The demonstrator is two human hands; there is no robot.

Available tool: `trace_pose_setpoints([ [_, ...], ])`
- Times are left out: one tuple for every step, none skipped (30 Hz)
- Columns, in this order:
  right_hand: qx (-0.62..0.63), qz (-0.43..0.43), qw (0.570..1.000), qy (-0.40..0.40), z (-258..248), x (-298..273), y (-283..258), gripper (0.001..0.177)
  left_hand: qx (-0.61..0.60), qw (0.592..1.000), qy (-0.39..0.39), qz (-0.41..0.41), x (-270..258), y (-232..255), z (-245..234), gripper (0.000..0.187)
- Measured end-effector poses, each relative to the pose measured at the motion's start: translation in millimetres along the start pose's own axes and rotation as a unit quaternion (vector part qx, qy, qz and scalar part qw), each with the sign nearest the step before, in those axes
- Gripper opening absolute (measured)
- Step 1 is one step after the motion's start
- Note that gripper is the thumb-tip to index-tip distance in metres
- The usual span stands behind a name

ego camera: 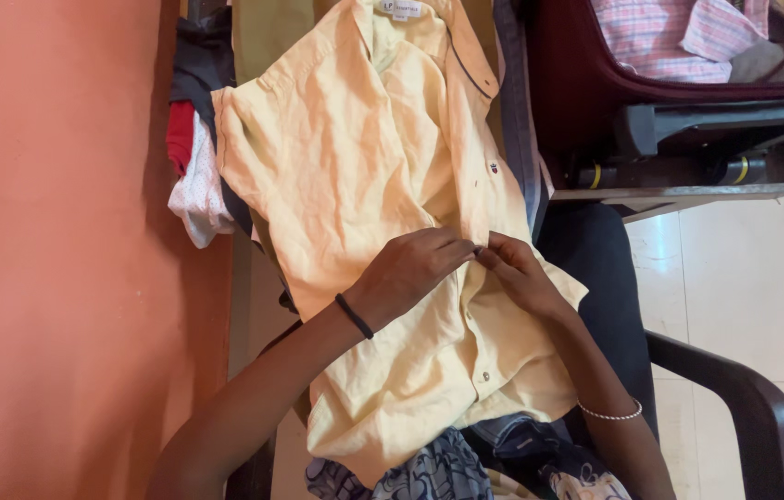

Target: The person buttons a yellow shirt while it is resting on their lap while they are seated in a chair.

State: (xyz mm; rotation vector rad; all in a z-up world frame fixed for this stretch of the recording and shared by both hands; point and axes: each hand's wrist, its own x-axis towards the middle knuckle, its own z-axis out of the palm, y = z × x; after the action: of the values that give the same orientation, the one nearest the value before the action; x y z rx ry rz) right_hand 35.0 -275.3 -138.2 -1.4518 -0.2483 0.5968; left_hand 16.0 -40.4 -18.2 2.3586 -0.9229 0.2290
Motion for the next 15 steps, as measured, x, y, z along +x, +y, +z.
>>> trace_pose_setpoints([
  [0.013,-0.02,0.999,-0.022,-0.9,0.3,2.4,0.023,-0.045,0.999,0.003,-0.028,0.2,0.2,-0.8,0.012],
  [0.014,-0.02,0.999,-0.021,-1.4,-0.4,4.1,0.023,-0.089,0.994,0.005,-0.056,0.3,0.4,-1.8,0.012],
  [0.014,-0.014,1.0,-0.016,-2.3,-1.1,5.0,0.021,-0.089,0.994,0.005,-0.055,0.7,0.7,-2.6,0.012],
  [0.015,-0.008,1.0,-0.011,-2.8,-1.3,5.2,0.019,-0.113,0.991,0.004,-0.069,1.0,1.1,-3.3,0.014],
  [0.015,-0.008,1.0,-0.011,-2.7,-0.9,4.7,0.019,-0.137,0.987,0.004,-0.083,1.5,1.3,-3.9,0.016],
  [0.022,-0.01,1.0,-0.006,-1.7,0.2,3.7,0.019,-0.137,0.987,0.003,-0.082,2.4,1.1,-4.5,0.016],
  [0.03,-0.012,0.999,-0.001,-0.8,0.8,2.0,0.019,-0.147,0.985,0.004,-0.095,3.6,1.1,-4.7,0.016],
  [0.029,-0.012,0.999,0.0,0.3,1.2,-0.2,0.019,-0.156,0.982,0.005,-0.107,4.7,1.3,-5.3,0.016],
  [0.048,-0.015,0.999,-0.003,1.9,1.5,-2.3,0.019,-0.157,0.982,0.004,-0.107,5.3,1.2,-6.6,0.016],
  [0.067,-0.018,0.998,-0.006,3.3,1.5,-4.5,0.019,-0.164,0.977,-0.005,-0.133,6.0,0.7,-8.2,0.016],
  [0.067,-0.018,0.998,-0.006,4.3,1.7,-6.5,0.019,-0.171,0.972,-0.014,-0.159,6.6,0.5,-9.8,0.017],
  [0.062,-0.016,0.998,0.0,5.2,1.7,-8.0,0.019,-0.171,0.972,-0.015,-0.158,6.8,0.6,-10.9,0.017],
  [0.057,-0.015,0.998,0.006,6.2,1.7,-9.0,0.019,-0.162,0.976,-0.018,-0.147,6.7,0.4,-11.8,0.015],
  [0.057,-0.015,0.998,0.006,7.4,0.9,-9.2,0.019,-0.153,0.979,-0.022,-0.136,6.2,0.0,-12.4,0.014],
  [0.066,-0.004,0.998,0.015,7.9,-0.2,-8.9,0.018,-0.153,0.979,-0.022,-0.135,5.4,-0.4,-12.6,0.014],
])
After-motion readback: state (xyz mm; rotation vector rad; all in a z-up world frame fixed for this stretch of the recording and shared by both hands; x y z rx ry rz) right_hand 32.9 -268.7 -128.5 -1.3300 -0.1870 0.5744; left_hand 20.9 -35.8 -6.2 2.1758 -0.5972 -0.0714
